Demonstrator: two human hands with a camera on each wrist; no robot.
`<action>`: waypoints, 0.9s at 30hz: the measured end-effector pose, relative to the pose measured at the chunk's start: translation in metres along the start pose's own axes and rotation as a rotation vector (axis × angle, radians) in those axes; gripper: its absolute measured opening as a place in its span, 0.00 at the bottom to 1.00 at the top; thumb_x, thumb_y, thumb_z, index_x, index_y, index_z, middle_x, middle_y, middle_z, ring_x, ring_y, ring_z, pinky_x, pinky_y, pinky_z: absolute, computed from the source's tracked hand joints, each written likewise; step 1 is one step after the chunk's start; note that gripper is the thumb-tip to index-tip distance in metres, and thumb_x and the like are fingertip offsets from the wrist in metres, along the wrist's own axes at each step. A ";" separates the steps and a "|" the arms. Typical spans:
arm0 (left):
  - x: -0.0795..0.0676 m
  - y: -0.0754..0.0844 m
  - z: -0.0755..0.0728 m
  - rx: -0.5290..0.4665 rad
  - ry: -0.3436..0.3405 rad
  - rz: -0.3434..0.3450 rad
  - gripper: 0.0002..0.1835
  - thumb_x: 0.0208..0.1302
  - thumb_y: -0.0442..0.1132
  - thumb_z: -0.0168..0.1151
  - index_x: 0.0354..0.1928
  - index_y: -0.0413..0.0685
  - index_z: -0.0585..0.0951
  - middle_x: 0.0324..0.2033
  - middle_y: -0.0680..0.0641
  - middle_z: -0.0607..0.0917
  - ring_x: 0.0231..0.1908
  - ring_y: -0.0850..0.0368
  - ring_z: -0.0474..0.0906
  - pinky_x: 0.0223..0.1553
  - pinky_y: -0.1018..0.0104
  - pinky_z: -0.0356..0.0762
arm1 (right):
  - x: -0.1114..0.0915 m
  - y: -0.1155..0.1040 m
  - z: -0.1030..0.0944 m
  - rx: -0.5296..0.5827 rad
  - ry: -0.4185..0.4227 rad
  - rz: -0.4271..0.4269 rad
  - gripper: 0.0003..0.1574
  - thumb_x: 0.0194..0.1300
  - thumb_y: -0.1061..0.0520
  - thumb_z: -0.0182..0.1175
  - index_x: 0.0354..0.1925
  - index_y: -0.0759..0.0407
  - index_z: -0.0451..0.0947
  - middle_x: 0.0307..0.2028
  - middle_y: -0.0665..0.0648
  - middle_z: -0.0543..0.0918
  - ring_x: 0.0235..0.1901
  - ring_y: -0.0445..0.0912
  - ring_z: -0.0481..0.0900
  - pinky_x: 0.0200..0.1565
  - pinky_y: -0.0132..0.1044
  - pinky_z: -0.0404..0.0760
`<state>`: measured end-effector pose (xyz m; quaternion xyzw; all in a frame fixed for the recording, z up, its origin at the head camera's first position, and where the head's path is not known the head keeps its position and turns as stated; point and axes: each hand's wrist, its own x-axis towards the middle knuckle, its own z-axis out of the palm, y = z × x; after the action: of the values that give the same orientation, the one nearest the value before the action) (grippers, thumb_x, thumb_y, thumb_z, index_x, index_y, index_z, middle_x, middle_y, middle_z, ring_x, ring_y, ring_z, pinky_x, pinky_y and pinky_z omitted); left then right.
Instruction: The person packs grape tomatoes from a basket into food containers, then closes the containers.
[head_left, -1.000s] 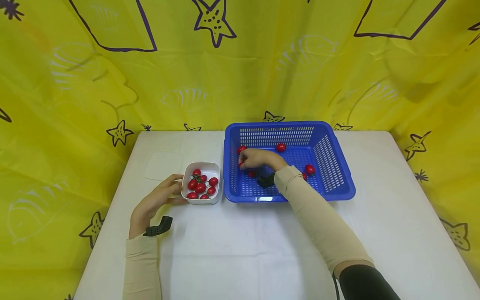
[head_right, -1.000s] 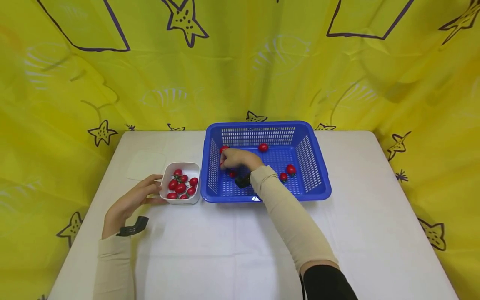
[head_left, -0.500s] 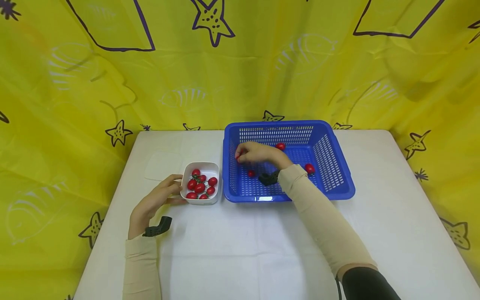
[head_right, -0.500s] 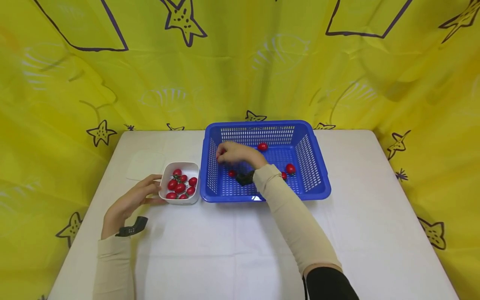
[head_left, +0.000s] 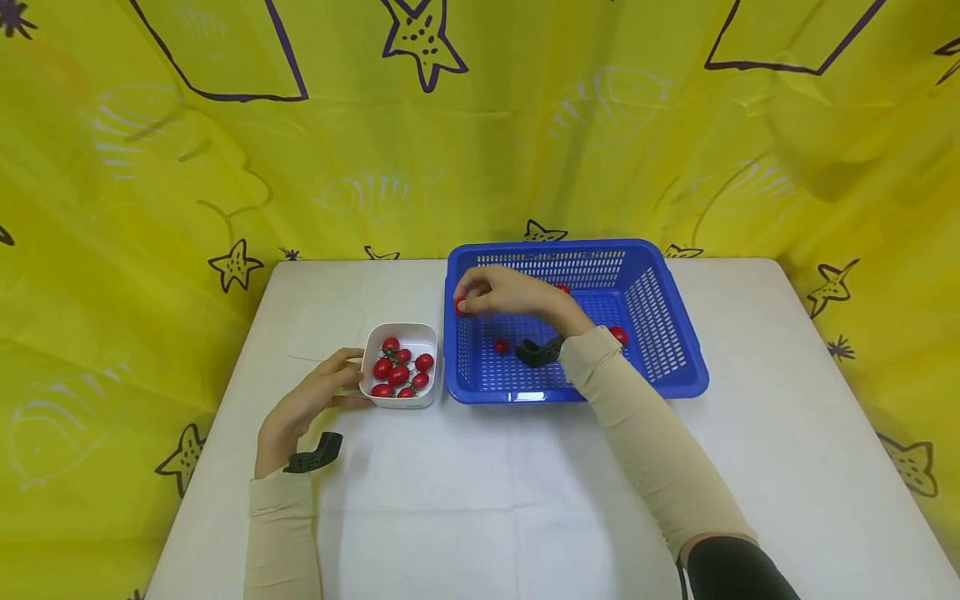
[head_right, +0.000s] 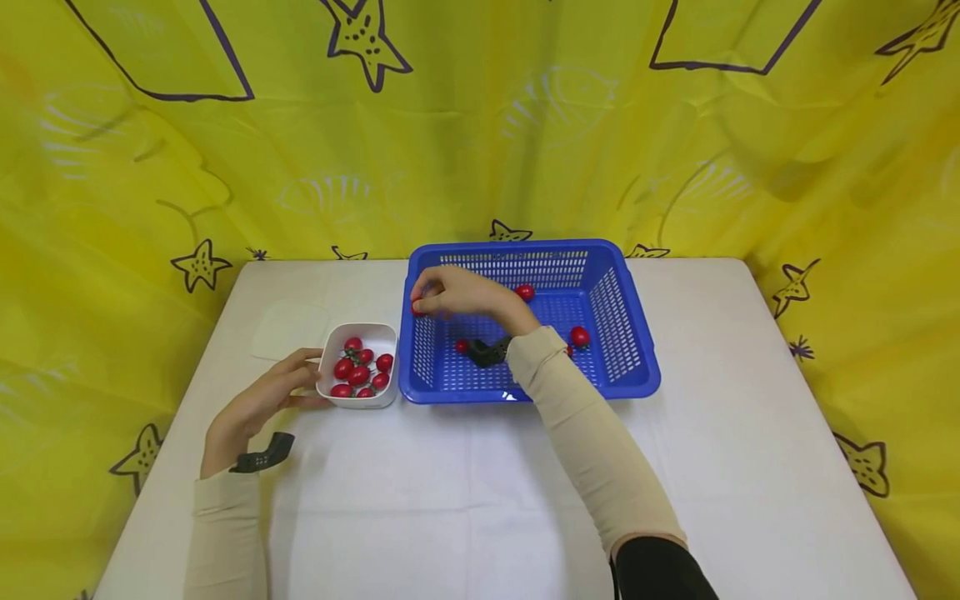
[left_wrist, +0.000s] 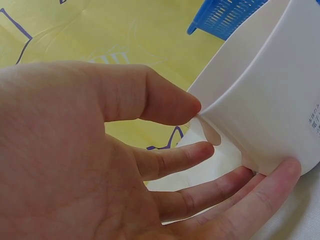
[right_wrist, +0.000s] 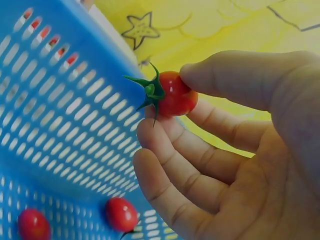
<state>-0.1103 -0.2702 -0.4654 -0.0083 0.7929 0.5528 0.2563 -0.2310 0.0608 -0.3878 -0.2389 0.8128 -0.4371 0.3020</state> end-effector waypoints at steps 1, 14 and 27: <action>0.000 0.000 0.000 -0.002 0.001 0.002 0.27 0.74 0.42 0.46 0.71 0.43 0.58 0.65 0.31 0.68 0.51 0.46 0.83 0.61 0.51 0.79 | 0.000 -0.003 0.001 -0.003 -0.003 -0.009 0.13 0.68 0.51 0.61 0.49 0.53 0.78 0.45 0.56 0.82 0.52 0.61 0.77 0.54 0.52 0.83; -0.001 0.002 0.002 -0.017 0.001 0.000 0.28 0.74 0.41 0.46 0.72 0.43 0.57 0.66 0.31 0.67 0.52 0.45 0.83 0.60 0.51 0.79 | 0.012 -0.026 0.017 -0.040 -0.049 -0.093 0.12 0.67 0.53 0.62 0.47 0.54 0.78 0.43 0.55 0.86 0.44 0.49 0.82 0.52 0.48 0.85; 0.001 0.001 0.001 -0.022 0.002 -0.009 0.28 0.73 0.41 0.46 0.72 0.43 0.57 0.66 0.31 0.68 0.54 0.44 0.81 0.58 0.53 0.81 | 0.033 -0.041 0.037 -0.126 -0.109 -0.108 0.14 0.68 0.55 0.61 0.50 0.58 0.76 0.44 0.59 0.84 0.46 0.58 0.83 0.41 0.37 0.87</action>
<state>-0.1111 -0.2687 -0.4656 -0.0153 0.7870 0.5603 0.2577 -0.2232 -0.0030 -0.3781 -0.3244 0.8070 -0.3870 0.3062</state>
